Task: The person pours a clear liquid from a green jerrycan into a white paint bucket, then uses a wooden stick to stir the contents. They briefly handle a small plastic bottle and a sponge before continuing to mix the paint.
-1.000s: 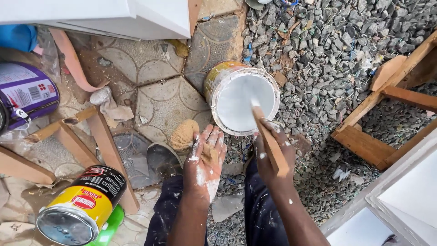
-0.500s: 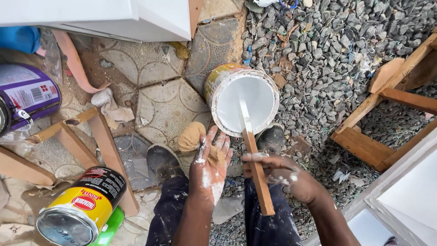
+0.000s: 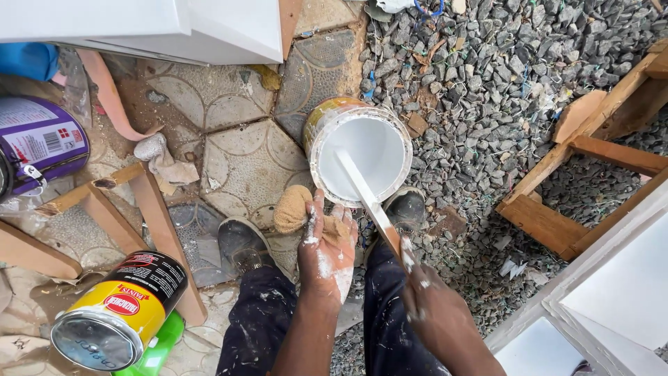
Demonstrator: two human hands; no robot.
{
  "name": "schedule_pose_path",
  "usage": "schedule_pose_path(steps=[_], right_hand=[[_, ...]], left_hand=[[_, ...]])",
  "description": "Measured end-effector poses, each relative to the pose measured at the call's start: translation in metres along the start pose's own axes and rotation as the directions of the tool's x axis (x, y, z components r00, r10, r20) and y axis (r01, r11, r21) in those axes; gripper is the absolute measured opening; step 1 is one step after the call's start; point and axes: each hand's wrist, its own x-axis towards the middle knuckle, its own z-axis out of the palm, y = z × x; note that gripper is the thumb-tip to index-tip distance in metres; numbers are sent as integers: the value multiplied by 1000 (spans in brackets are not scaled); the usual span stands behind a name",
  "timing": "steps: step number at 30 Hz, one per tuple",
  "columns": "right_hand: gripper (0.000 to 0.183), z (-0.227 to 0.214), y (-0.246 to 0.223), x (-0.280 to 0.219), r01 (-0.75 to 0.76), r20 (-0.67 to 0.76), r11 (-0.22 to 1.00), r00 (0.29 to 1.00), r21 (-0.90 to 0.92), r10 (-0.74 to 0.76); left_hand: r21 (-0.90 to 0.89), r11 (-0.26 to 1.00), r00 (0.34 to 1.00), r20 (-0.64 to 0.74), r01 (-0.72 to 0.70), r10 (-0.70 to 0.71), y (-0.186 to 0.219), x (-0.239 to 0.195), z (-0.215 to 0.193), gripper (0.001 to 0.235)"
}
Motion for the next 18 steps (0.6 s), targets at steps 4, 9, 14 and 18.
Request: schedule_pose_path(steps=[4, 9, 14, 18], right_hand=[[34, 22, 50, -21, -71, 71, 997, 995, 23, 69], [46, 27, 93, -48, -142, -72, 988, 987, 54, 146], [55, 14, 48, -17, -59, -259, 997, 963, 49, 69], [39, -4, 1, 50, 38, -310, 994, 951, 105, -4]], left_hand=[[29, 999, 1000, 14, 25, -26, 4, -5, 8, 75], [43, 999, 998, -65, 24, -21, 3, -6, 13, 69], [83, 993, 987, -130, -82, 93, -19, -5, 3, 74], [-35, 997, 996, -45, -74, 72, -29, 6, -12, 73]])
